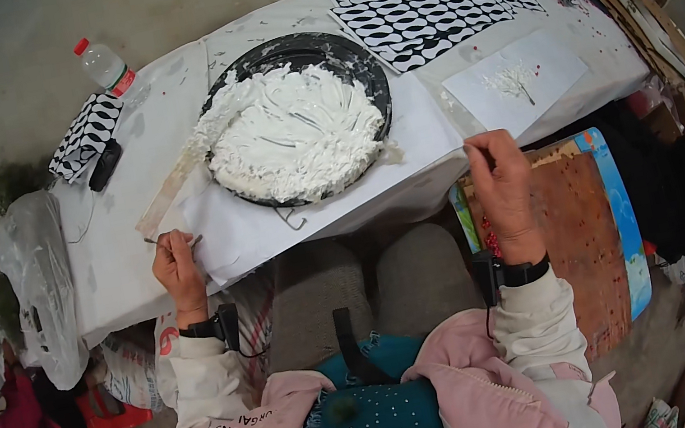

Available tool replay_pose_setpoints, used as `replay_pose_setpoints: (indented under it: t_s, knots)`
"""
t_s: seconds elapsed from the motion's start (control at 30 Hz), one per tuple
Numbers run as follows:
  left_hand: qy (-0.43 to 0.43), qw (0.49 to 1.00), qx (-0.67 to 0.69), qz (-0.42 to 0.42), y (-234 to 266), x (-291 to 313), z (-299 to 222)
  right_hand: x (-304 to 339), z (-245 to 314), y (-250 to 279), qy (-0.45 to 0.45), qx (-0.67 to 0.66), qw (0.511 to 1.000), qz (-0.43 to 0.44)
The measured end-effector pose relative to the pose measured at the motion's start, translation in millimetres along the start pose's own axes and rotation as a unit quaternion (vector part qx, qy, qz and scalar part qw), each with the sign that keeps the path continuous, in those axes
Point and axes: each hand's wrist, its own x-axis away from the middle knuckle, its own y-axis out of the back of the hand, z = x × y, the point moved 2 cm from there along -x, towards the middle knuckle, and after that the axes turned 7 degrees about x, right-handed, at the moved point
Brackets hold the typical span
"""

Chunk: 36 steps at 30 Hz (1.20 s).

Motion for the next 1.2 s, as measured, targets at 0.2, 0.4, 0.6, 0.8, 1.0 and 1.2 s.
replay_pose_setpoints:
  t_s: [0.2, 0.4, 0.6, 0.8, 1.0, 1.2]
  knots:
    - [-0.006, 1.000, 0.013, 0.001, 0, -3, -1, 12, 7, -25, 0.009, -0.029, 1.000, -0.002]
    - [-0.013, 1.000, 0.007, 0.016, -1, -2, -1, 5, 1, -48, 0.010, -0.042, 0.999, -0.031]
    - [-0.012, 1.000, 0.014, 0.020, 0, -1, -1, 5, -9, -66, -0.015, -0.032, 0.997, -0.063]
    - [0.051, 0.994, 0.095, 0.005, 10, 10, -6, 10, -20, -74, -0.058, -0.102, 0.992, -0.046]
    - [0.194, 0.951, 0.231, 0.068, 0, 48, -49, 24, -14, -66, -0.091, -0.242, 0.966, 0.003]
    - [0.218, 0.912, 0.243, 0.249, -39, 76, -71, 48, 63, -45, 0.024, -0.214, 0.969, 0.122]
